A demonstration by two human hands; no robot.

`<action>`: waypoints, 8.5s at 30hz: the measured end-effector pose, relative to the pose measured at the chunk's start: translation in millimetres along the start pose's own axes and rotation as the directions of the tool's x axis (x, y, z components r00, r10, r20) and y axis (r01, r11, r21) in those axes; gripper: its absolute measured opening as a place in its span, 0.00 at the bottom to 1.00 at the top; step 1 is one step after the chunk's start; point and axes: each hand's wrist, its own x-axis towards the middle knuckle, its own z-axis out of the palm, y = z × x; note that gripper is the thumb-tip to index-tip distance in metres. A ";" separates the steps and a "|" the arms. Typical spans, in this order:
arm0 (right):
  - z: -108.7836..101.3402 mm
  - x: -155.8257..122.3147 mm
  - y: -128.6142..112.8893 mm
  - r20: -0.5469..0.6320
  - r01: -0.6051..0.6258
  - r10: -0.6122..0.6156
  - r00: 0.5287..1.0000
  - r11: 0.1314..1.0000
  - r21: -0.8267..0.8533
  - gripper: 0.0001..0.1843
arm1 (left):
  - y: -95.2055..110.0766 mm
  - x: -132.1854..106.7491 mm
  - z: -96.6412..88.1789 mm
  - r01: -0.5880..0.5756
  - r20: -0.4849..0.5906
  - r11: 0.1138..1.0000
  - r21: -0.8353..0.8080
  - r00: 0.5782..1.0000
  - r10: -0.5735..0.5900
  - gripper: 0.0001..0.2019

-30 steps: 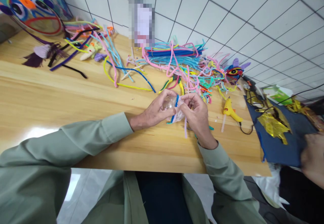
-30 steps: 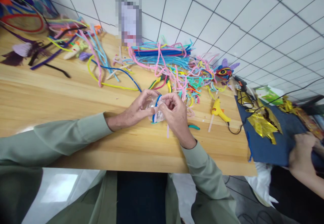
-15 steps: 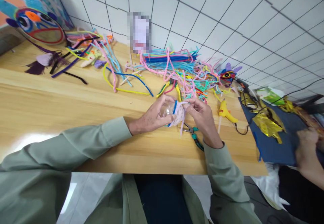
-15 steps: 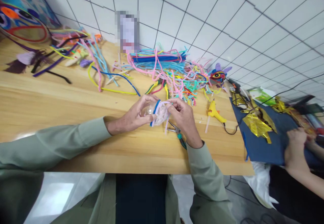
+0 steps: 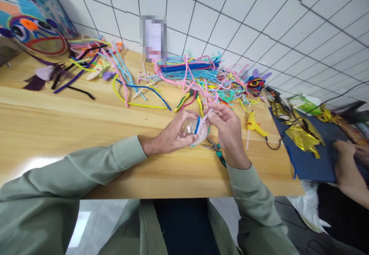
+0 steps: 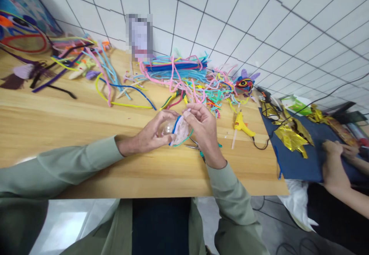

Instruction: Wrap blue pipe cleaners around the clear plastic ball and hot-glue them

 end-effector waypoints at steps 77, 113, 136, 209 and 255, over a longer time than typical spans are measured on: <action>-2.8 -21.6 13.1 0.053 0.074 -0.061 0.997 0.952 -0.296 0.12 | 7.8 1.6 -3.0 -0.156 0.104 0.976 0.152 0.984 0.142 0.24; -6.5 -12.1 12.7 0.163 0.005 0.013 0.987 0.994 -0.109 0.08 | 5.8 0.6 -1.4 -0.227 0.116 0.962 0.155 0.971 0.210 0.25; 3.8 -15.4 15.2 0.111 0.020 -0.009 0.994 0.995 -0.099 0.10 | 16.9 1.0 -6.3 -0.022 0.078 0.998 0.056 0.997 0.018 0.11; 7.4 -19.1 14.6 0.112 -0.001 0.009 0.994 0.997 -0.079 0.09 | 24.8 18.2 -10.7 0.489 0.213 0.840 -0.233 0.869 -0.447 0.18; -10.6 -42.1 -10.6 0.189 0.623 -0.612 0.768 0.647 -0.438 0.07 | 0.3 -4.9 -4.4 0.170 -0.029 0.984 0.061 0.985 -0.169 0.30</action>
